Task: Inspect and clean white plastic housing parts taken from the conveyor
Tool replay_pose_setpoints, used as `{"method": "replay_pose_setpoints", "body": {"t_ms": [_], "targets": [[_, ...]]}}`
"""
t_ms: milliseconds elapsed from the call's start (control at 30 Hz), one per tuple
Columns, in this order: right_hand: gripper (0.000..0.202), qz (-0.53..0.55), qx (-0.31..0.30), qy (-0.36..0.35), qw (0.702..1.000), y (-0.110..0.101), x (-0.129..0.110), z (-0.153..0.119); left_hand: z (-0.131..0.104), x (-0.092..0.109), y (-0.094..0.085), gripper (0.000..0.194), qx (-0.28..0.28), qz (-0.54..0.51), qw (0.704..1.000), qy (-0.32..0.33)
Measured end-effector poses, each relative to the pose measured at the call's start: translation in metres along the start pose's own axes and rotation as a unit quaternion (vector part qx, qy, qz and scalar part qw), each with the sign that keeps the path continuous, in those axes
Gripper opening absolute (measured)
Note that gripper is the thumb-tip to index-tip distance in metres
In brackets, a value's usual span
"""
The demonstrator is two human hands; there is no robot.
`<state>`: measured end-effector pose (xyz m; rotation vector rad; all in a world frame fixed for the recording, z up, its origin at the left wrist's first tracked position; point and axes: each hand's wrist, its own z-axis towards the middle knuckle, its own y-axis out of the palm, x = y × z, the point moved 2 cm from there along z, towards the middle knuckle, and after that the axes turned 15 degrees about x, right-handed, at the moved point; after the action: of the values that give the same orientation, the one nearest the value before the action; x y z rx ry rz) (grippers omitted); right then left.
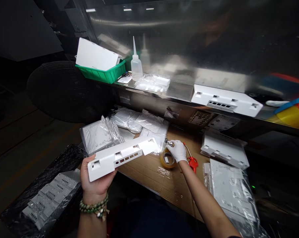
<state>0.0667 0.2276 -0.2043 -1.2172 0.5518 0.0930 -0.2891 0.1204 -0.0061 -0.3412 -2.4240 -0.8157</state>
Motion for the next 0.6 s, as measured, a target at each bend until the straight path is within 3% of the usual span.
{"method": "replay_pose_setpoints", "body": {"t_ms": [600], "targets": [[0.036,0.010,-0.008,-0.009,1.000,-0.0013,0.0044,0.0028,-0.0026,-0.0006,-0.0057,0.029,0.013,0.004,1.000,0.004]]}}
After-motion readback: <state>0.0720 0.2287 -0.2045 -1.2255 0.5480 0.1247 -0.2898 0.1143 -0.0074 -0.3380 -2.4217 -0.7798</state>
